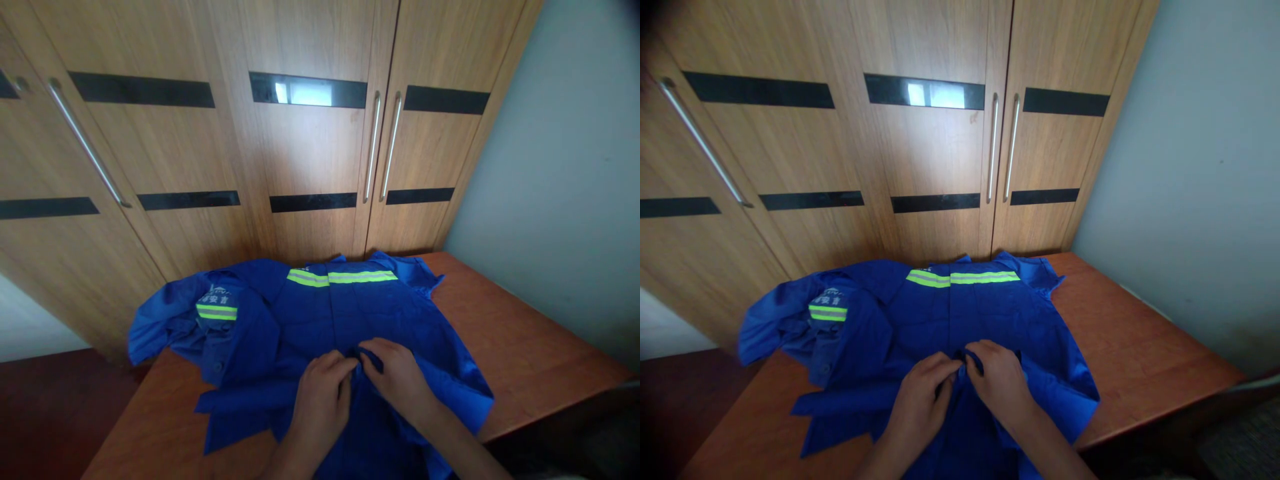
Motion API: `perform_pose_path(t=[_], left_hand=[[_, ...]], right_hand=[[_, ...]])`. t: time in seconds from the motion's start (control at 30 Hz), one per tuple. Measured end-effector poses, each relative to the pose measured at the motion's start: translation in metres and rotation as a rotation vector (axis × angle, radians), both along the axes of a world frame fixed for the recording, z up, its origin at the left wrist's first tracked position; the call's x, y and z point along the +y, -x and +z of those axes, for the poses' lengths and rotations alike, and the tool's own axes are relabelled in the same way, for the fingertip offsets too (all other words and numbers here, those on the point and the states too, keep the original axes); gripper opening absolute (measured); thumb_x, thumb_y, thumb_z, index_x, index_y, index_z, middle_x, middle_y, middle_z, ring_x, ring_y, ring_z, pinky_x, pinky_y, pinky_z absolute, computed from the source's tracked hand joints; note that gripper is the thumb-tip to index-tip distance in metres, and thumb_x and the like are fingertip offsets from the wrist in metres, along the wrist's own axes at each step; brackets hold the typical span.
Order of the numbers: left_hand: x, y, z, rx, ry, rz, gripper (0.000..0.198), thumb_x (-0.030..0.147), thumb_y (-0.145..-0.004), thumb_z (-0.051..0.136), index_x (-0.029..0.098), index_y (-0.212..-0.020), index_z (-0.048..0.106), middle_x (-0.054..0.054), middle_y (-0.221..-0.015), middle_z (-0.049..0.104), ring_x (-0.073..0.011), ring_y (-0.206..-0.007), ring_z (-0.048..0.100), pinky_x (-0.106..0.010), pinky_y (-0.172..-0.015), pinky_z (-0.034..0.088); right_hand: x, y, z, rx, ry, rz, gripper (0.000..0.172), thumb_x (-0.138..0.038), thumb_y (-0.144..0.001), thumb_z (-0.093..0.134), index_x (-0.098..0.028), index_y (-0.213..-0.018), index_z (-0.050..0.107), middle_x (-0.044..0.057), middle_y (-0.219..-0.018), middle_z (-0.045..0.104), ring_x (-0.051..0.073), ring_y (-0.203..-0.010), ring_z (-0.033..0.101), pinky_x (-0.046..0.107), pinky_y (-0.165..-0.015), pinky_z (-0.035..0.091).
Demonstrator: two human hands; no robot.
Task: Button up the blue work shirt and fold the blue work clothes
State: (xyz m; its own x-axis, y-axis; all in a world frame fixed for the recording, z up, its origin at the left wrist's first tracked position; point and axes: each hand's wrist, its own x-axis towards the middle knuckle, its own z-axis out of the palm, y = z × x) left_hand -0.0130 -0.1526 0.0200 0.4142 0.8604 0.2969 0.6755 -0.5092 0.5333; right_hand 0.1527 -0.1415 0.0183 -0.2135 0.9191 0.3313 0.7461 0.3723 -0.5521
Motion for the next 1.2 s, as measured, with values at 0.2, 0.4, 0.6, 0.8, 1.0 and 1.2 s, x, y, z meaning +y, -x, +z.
perform_pose_path(t=[0.2,0.4,0.6,0.8,1.0,1.2], left_hand=[[-0.002,0.007,0.001,-0.057,0.027,0.018,0.041,0.005,-0.087,0.040,0.027,-0.109,0.066,-0.003,-0.089,0.064,-0.0180,-0.086,0.060,-0.029,-0.079,0.047],[0.000,0.038,0.010,-0.206,-0.113,0.005,0.036,0.009,-0.092,0.038,0.024,-0.108,0.066,-0.004,-0.099,0.063,-0.0151,-0.091,0.061,-0.025,-0.080,0.048],[0.003,0.051,0.010,0.029,-0.366,0.068,0.036,0.001,-0.085,0.039,0.022,-0.094,0.067,-0.006,-0.107,0.063,-0.0185,-0.090,0.058,-0.030,-0.079,0.049],[0.001,0.046,0.016,0.226,-0.069,0.018,0.039,-0.005,-0.064,0.046,0.023,-0.084,0.065,-0.002,-0.092,0.064,-0.0209,-0.092,0.055,-0.034,-0.082,0.046],[0.013,0.033,0.037,0.081,-0.043,0.010,0.037,0.003,-0.072,0.048,0.025,-0.096,0.065,-0.001,-0.103,0.065,-0.0202,-0.103,0.054,-0.036,-0.093,0.042],[0.041,0.005,0.025,0.202,-0.080,0.033,0.018,0.025,-0.083,0.058,0.023,-0.100,0.064,-0.005,-0.106,0.065,-0.0234,-0.103,0.057,-0.037,-0.090,0.043]], right_hand=[[0.008,-0.014,0.007,0.119,-0.029,0.025,0.024,-0.021,-0.087,0.049,-0.021,-0.098,0.070,0.005,-0.097,0.074,0.020,-0.090,0.069,0.031,-0.084,0.052],[0.030,-0.063,0.037,0.301,-0.157,-0.196,0.027,-0.039,-0.088,0.051,-0.022,-0.096,0.071,0.005,-0.100,0.073,0.024,-0.095,0.067,0.036,-0.088,0.051],[0.044,-0.088,0.037,0.167,-0.236,-0.259,0.027,-0.038,-0.090,0.050,-0.021,-0.099,0.070,0.006,-0.104,0.072,0.023,-0.097,0.066,0.035,-0.090,0.048],[0.045,-0.079,0.007,-0.382,-0.033,-0.144,0.037,-0.007,-0.079,0.047,-0.019,-0.108,0.067,0.011,-0.106,0.066,0.025,-0.100,0.062,0.038,-0.089,0.047],[0.038,-0.038,0.023,-0.234,-0.126,0.198,0.043,-0.008,-0.079,0.050,-0.020,-0.119,0.060,0.006,-0.121,0.061,0.020,-0.115,0.052,0.036,-0.103,0.037],[0.044,-0.010,0.015,-0.326,0.036,0.158,0.030,-0.019,-0.080,0.058,-0.018,-0.110,0.063,0.008,-0.102,0.066,0.024,-0.098,0.061,0.036,-0.089,0.045]])
